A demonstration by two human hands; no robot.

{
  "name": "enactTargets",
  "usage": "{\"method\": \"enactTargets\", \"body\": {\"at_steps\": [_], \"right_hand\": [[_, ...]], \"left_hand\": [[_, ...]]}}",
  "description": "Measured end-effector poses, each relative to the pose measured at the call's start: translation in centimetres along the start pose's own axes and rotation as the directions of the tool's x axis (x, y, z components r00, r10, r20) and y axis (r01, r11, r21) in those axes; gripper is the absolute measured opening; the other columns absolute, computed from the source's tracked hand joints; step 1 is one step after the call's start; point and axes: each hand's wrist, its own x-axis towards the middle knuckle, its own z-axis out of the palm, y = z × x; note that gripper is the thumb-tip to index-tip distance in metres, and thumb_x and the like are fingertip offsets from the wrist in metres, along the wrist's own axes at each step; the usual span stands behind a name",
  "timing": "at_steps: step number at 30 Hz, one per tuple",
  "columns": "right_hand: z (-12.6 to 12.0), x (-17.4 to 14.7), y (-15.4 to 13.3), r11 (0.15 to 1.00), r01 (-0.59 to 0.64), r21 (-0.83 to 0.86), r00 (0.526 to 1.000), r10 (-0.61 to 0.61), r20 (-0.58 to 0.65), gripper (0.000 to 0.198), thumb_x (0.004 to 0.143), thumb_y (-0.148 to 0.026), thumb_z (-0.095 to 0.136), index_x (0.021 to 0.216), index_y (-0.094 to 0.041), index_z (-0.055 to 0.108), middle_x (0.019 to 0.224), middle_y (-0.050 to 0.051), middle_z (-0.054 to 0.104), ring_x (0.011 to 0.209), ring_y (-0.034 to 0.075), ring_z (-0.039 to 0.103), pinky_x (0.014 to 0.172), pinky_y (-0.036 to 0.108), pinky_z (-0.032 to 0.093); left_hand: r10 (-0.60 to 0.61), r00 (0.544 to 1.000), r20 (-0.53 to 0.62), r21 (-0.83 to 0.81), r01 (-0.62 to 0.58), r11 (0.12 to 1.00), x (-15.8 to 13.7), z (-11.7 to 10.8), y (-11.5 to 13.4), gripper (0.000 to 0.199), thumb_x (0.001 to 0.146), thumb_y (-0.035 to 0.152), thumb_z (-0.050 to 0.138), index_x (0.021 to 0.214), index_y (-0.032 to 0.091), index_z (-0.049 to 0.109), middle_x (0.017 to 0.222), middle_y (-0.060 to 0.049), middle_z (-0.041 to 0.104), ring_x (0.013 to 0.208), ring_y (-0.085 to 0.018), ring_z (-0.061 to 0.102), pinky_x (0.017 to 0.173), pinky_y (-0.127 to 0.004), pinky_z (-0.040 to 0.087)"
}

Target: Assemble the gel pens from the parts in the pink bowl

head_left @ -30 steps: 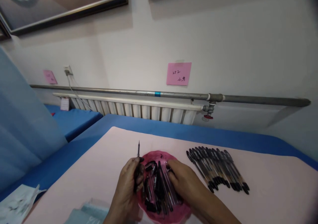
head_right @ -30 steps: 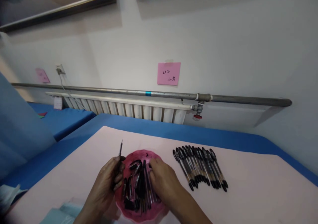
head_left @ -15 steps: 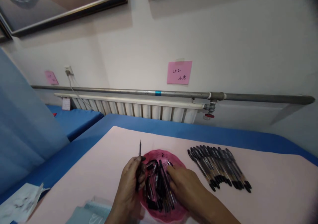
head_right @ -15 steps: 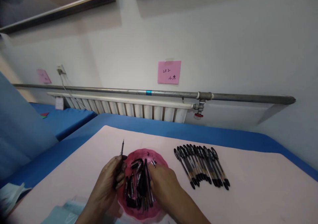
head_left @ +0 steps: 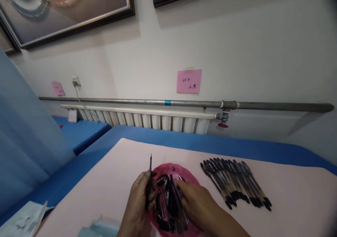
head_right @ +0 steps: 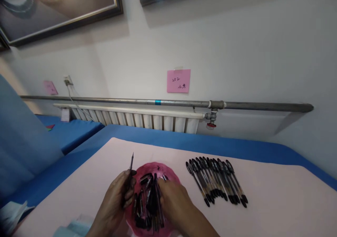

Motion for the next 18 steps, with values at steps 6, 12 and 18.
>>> {"method": "enactTargets", "body": {"at_steps": [6, 12, 18], "right_hand": [[-0.7, 0.3, 0.2, 0.999, 0.031, 0.037, 0.999, -0.031, -0.007, 0.025, 0.07, -0.011, 0.042, 0.087, -0.023, 0.057, 0.085, 0.002, 0.068, 0.075, 0.019, 0.062, 0.062, 0.026, 0.038], [-4.2, 1.0, 0.4, 0.939, -0.158, 0.305, 0.977, 0.193, -0.09, 0.026, 0.073, -0.016, 0.045, 0.096, -0.021, 0.057, 0.07, -0.001, 0.066, 0.062, 0.014, 0.059, 0.056, 0.022, 0.038], [-4.7, 0.8, 0.8, 0.925, -0.208, 0.319, 0.97, 0.238, -0.057, 0.024, 0.07, -0.014, 0.049, 0.092, -0.02, 0.058, 0.068, -0.002, 0.065, 0.061, 0.013, 0.057, 0.054, 0.02, 0.035]], "left_hand": [[-0.034, 0.999, -0.026, -0.033, 0.033, 0.999, 0.2, -0.1, -0.3, 0.035, 0.066, 0.046, 0.065, 0.064, 0.016, 0.048, 0.044, 0.008, 0.04, 0.036, -0.001, 0.027, 0.036, -0.015, 0.014], [0.0, 0.999, -0.047, -0.052, -0.003, 0.999, 0.0, 0.1, 0.2, 0.033, 0.062, 0.043, 0.069, 0.076, 0.016, 0.056, 0.049, 0.007, 0.046, 0.036, -0.001, 0.029, 0.035, -0.014, 0.015], [0.053, 0.995, -0.081, -0.061, -0.058, 0.996, 0.2, -0.4, 0.5, 0.032, 0.066, 0.04, 0.068, 0.083, 0.015, 0.058, 0.05, 0.007, 0.047, 0.037, -0.002, 0.03, 0.034, -0.014, 0.018]]}}
